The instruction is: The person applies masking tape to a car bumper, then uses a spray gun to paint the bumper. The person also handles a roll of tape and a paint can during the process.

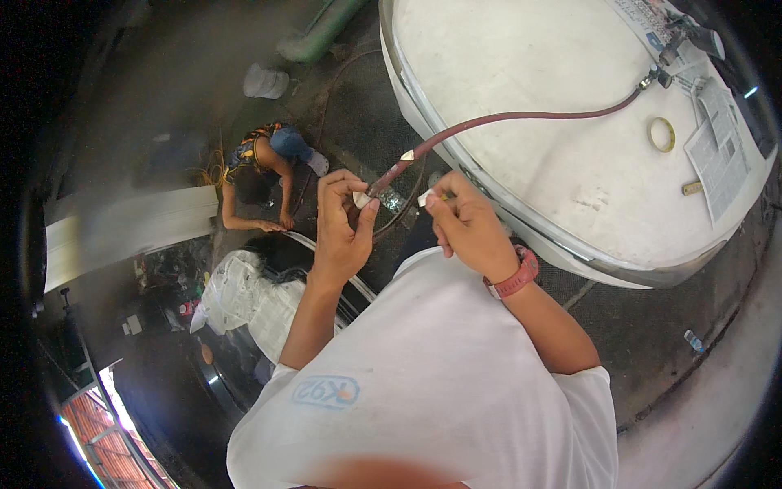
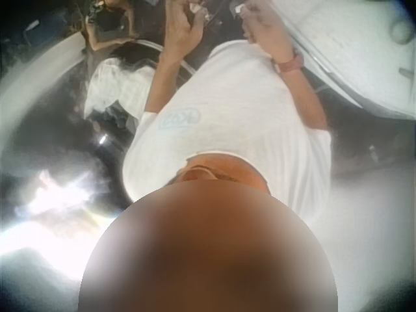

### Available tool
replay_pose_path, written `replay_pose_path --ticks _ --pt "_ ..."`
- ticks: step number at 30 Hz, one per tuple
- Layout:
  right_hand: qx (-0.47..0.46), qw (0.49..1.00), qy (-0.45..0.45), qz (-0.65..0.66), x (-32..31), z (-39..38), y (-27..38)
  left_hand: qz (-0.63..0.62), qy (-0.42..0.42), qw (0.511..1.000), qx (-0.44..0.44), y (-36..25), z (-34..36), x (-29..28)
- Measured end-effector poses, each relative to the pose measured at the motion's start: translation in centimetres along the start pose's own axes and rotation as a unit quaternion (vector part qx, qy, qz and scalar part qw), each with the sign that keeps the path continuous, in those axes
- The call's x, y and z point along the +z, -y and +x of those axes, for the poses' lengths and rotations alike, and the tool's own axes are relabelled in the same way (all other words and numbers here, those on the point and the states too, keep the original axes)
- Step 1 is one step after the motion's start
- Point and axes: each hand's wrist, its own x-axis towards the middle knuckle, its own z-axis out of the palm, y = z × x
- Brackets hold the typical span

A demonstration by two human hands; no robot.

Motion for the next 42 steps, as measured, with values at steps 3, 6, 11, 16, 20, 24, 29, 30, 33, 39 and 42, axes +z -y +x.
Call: replay_pose_path --ticks 3,6,11,16,20,24,29,30,33,39,42 --pt "0.003 0.999 0.038 0.007 0.7 0.3 0.4 0.017 -0.011 1.0 -0.021 -0.3 -0.3 0.0" --pt "0.005 0.998 0.056 -0.004 0.9 0.5 0.5 0.033 -0.049 0.998 -0.027 -1.0 -0.6 0.1" --pt "0.017 0.996 -0.003 0.084 0.8 1.0 0.2 0.063 -0.072 0.994 0.043 -1.2 -1.0 0.2" --pt "-0.039 0.981 -0.098 0.163 0.8 2.0 0.3 0.079 -0.072 0.987 0.116 -0.6 -1.7 0.5" --pt "-0.009 0.974 -0.118 0.194 1.0 2.2 0.3 0.084 -0.071 0.983 0.148 0.0 -2.4 0.9" --pt "0.002 0.972 -0.119 0.205 1.0 2.2 -0.2 0.066 -0.078 0.981 0.164 0.4 -2.8 1.2" --pt "0.006 0.967 -0.111 0.228 0.8 2.5 -0.9 0.081 -0.068 0.978 0.181 0.6 -2.7 1.1" --pt "0.0 0.967 -0.102 0.234 0.8 2.6 -1.0 0.087 -0.067 0.978 0.177 0.5 -2.7 1.0" --pt "-0.008 0.966 -0.087 0.243 0.7 2.6 -1.0 0.101 -0.061 0.978 0.173 0.4 -2.9 0.9" --pt "-0.022 0.951 -0.042 0.305 0.6 2.3 -1.4 0.154 -0.036 0.951 0.264 0.5 -3.1 0.8" --pt "-0.017 0.949 -0.03 0.315 0.3 1.9 -1.9 0.157 -0.012 0.94 0.303 0.6 -2.9 0.5"
